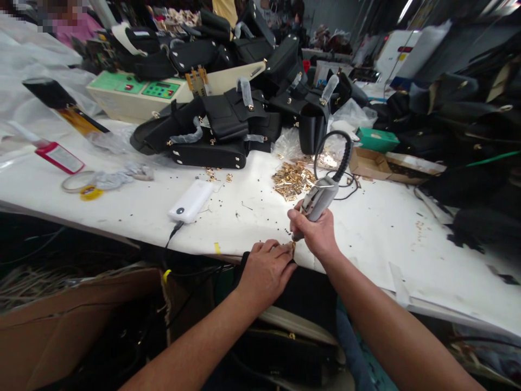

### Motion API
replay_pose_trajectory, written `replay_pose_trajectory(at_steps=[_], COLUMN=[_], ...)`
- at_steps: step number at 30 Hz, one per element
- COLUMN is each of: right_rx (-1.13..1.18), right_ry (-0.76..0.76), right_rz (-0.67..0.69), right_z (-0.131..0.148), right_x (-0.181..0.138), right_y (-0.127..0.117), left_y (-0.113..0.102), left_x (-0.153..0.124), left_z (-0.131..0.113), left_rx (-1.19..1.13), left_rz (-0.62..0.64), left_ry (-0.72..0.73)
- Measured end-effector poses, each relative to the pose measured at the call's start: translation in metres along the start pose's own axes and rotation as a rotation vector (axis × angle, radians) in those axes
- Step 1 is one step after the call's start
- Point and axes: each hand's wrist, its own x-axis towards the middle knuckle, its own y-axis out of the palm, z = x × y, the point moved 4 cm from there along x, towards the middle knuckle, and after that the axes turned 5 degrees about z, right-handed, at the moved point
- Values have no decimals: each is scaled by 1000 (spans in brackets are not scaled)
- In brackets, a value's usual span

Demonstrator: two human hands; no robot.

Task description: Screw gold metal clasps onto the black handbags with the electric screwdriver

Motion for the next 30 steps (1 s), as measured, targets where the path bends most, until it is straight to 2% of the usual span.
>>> replay_pose_trajectory(at_steps=[4,9,19,27,30], right_rx=[93,104,86,72,109], right_ry=[-38,-114,-86,-89,-98], right_rz=[27,13,-65,-57,-97], right_z=[0,5,-8,-3,3], right_x=[2,2,6,5,2], right_y=[-4,-6,4,3,1], left_y=[-1,-1,2,2,1], left_x=[0,0,-1,-1,-2], left_z=[-1,-1,1,1,1], left_rx=[-5,-12,-17,-20,-37], left_rz=[-2,-3,-9,-30,-32], left_ry=[1,-1,-7,-7,-10])
